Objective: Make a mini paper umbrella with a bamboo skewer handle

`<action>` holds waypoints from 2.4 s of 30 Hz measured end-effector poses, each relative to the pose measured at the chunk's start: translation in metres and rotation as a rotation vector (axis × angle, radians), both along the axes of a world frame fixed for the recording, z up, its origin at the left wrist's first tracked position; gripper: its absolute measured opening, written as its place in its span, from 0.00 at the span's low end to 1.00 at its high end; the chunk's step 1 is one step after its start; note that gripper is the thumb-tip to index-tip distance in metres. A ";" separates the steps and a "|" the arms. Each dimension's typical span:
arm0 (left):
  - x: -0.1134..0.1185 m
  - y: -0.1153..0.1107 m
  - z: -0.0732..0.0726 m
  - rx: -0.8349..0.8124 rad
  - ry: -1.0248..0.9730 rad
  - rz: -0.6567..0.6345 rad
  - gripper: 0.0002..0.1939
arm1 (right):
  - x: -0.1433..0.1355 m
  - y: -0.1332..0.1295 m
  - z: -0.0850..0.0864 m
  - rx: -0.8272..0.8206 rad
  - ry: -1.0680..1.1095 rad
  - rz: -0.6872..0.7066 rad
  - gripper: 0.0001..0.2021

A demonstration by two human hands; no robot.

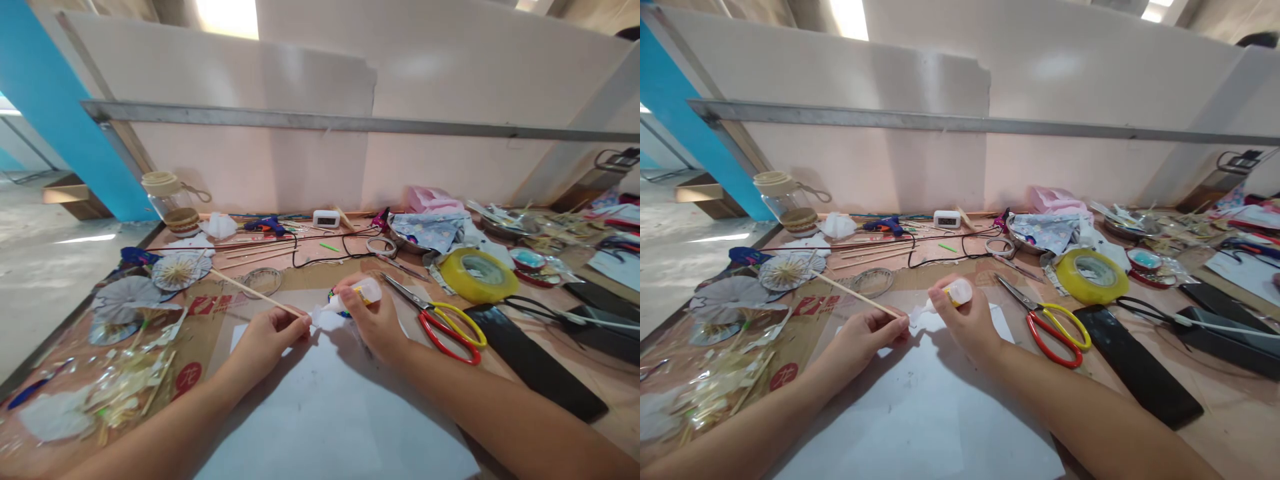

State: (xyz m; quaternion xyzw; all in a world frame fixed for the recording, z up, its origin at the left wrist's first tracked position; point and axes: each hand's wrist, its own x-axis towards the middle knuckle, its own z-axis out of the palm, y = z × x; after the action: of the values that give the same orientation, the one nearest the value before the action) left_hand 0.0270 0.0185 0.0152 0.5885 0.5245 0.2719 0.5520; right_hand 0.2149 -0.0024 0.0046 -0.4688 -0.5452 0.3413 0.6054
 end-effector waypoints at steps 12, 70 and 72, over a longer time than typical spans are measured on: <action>0.000 -0.001 0.005 -0.019 0.018 0.004 0.19 | 0.000 0.000 -0.003 -0.017 0.010 0.020 0.18; -0.001 -0.002 0.004 0.016 0.023 -0.033 0.17 | -0.002 -0.004 0.001 -0.025 0.030 0.098 0.18; 0.000 -0.001 0.004 0.015 0.018 -0.035 0.17 | -0.002 -0.005 0.001 -0.033 0.050 0.125 0.17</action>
State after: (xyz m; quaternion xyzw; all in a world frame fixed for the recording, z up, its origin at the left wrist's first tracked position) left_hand 0.0266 0.0172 0.0190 0.6042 0.5171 0.2607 0.5473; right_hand 0.2129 -0.0073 0.0056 -0.4352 -0.5525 0.3991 0.5883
